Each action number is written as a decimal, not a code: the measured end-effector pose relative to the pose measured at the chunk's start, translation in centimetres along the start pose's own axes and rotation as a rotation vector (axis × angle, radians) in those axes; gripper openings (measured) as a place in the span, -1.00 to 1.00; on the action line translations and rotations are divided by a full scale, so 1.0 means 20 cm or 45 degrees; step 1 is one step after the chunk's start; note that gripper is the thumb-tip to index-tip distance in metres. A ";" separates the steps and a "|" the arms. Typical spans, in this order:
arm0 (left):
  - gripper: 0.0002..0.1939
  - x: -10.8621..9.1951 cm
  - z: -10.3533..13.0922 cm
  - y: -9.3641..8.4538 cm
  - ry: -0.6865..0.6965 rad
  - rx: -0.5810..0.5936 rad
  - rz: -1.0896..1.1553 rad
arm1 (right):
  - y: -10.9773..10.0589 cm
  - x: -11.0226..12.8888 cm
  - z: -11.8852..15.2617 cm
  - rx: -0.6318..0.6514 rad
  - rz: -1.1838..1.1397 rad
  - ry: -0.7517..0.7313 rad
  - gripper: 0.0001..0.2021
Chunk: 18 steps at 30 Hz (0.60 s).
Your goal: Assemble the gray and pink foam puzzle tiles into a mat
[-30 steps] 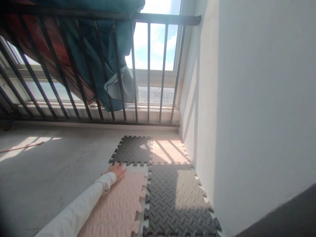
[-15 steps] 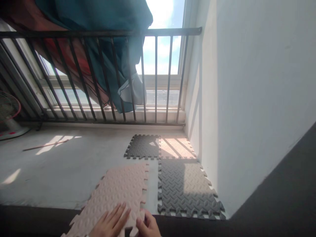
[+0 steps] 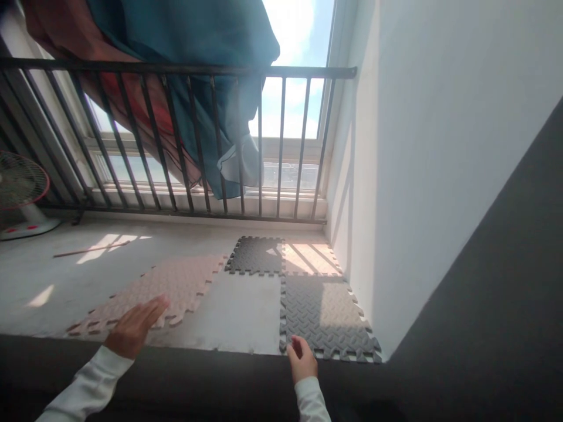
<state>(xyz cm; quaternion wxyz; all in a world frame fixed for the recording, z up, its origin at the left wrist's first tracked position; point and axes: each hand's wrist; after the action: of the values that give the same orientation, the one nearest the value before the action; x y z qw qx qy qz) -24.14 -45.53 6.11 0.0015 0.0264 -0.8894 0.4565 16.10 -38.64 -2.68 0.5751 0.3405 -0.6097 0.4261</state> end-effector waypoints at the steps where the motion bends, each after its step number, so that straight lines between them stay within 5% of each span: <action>1: -0.45 0.05 0.00 0.02 -0.037 0.020 -0.022 | -0.03 0.00 -0.02 -0.028 0.049 -0.059 -0.66; 9: -0.42 0.26 0.17 0.29 -0.234 0.681 -0.184 | -0.21 -0.02 -0.09 -0.065 0.498 -0.313 -0.73; 18: -0.46 0.28 0.18 0.40 -0.230 0.788 -0.264 | -0.17 0.00 -0.07 0.030 0.802 -0.416 -0.78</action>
<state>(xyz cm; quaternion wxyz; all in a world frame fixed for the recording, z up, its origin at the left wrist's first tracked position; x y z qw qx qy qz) -30.00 -44.05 -2.25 -0.0389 0.1561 -0.6979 0.6979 19.78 -38.65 -2.30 0.3064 0.2061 -0.7636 0.5296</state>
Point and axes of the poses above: each hand's wrist, its own z-axis away from the middle knuckle, its own y-axis out of the palm, x = y × z, and after that the axes turned 12 degrees about -x, right-handed
